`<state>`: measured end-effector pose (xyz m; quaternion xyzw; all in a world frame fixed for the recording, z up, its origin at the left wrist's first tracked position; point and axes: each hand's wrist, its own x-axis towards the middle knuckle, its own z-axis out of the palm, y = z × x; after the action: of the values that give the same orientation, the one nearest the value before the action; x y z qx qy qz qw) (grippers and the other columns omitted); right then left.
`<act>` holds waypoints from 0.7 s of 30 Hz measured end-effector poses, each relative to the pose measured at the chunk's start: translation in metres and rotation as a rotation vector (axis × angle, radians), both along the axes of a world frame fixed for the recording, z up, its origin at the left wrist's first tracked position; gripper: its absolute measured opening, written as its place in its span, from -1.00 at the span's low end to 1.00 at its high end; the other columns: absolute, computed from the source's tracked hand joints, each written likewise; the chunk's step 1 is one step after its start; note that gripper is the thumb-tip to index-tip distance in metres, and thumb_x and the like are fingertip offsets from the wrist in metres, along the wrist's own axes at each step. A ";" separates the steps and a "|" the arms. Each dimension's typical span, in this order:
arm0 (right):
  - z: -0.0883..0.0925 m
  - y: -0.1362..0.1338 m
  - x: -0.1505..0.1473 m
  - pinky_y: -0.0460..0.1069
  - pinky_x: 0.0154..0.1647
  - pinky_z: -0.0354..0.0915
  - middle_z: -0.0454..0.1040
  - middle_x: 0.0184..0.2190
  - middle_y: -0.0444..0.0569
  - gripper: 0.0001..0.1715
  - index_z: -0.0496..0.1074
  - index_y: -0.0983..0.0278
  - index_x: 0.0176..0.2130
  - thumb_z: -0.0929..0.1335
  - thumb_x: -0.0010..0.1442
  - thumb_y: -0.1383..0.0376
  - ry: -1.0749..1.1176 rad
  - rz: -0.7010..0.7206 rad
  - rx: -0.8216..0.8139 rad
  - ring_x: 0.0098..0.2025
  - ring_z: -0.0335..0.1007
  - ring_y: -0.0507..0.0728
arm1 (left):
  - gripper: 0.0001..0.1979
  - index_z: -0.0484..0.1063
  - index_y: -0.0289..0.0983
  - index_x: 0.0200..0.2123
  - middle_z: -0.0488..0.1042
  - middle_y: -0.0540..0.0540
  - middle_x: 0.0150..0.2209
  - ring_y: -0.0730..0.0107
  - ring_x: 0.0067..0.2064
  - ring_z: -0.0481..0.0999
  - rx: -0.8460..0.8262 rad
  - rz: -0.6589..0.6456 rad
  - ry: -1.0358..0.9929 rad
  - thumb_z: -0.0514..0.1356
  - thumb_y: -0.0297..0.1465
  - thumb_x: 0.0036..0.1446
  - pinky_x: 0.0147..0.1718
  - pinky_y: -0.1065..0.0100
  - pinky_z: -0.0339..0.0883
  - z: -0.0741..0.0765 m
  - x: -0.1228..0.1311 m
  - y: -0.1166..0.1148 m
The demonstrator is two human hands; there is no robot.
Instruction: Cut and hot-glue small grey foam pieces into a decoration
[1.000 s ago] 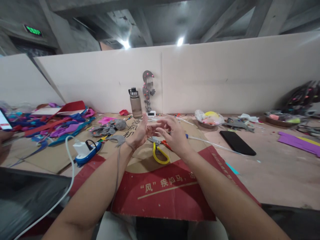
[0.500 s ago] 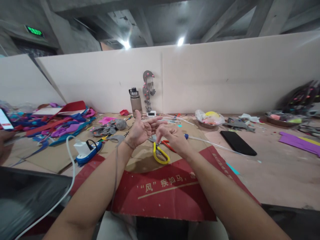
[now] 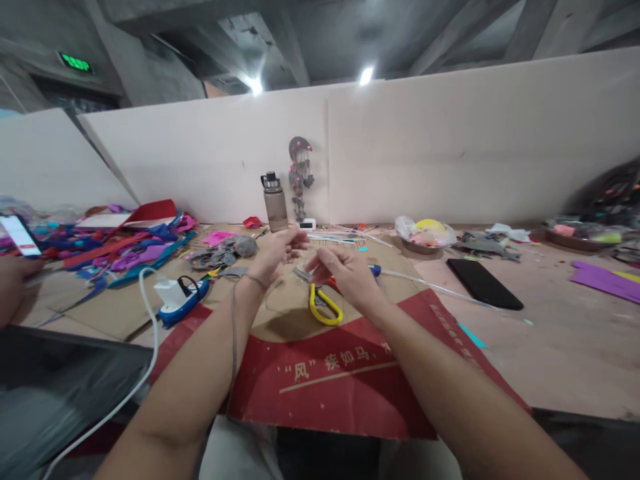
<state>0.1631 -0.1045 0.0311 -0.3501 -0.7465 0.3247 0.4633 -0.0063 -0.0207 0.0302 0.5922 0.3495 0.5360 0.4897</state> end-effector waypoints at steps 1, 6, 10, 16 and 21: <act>0.001 0.004 0.004 -0.04 -0.30 0.35 0.56 -0.33 0.02 -0.47 0.46 0.31 -0.25 0.10 0.36 0.05 -0.086 -0.139 0.013 -0.40 0.49 0.06 | -0.60 0.51 -0.34 -0.33 0.54 -0.15 -0.39 0.39 -0.37 0.48 0.067 0.069 0.176 0.25 -0.08 0.01 -0.42 0.42 0.28 -0.003 0.000 0.002; -0.003 0.003 0.007 0.08 -0.05 0.28 0.52 -0.11 0.25 -0.57 0.40 0.38 -0.01 0.32 0.21 0.16 -0.926 -0.469 0.020 -0.04 0.45 0.28 | -0.83 0.49 -0.31 -0.48 0.45 -0.02 -0.56 0.42 -0.49 0.39 0.220 0.193 0.670 0.20 -0.33 0.02 -0.44 0.40 0.21 -0.011 0.003 0.006; -0.010 -0.009 -0.005 0.07 -0.08 0.29 0.50 -0.09 0.30 -0.49 0.33 0.39 0.07 0.35 0.18 0.19 -1.222 -0.372 -0.101 -0.01 0.45 0.30 | -0.76 0.47 -0.31 -0.53 0.45 -0.02 -0.58 0.42 -0.51 0.38 0.248 0.257 0.762 0.16 -0.28 0.05 -0.45 0.39 0.19 -0.012 -0.001 0.008; -0.009 -0.006 -0.007 0.13 -0.09 0.29 0.47 -0.09 0.36 -0.34 0.32 0.45 0.04 0.41 0.00 0.20 -1.039 -0.470 -0.095 -0.04 0.43 0.39 | -0.76 0.46 -0.31 -0.53 0.42 -0.01 -0.61 0.47 -0.57 0.33 0.291 0.325 0.559 0.18 -0.26 0.04 -0.51 0.43 0.16 -0.005 -0.001 0.000; -0.004 0.007 0.007 0.11 -0.08 0.30 0.49 -0.14 0.23 -0.32 0.29 0.37 0.03 0.40 -0.05 0.13 -0.628 -0.577 -0.092 -0.08 0.44 0.31 | -0.64 0.44 -0.28 -0.52 0.32 0.02 -0.65 0.51 -0.61 0.24 0.310 0.481 0.232 0.14 -0.12 0.12 -0.58 0.46 0.08 0.002 -0.003 -0.002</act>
<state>0.1698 -0.0970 0.0274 -0.6466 -0.7076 0.0924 0.2695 -0.0096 -0.0228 0.0320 0.6174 0.4475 0.6122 0.2093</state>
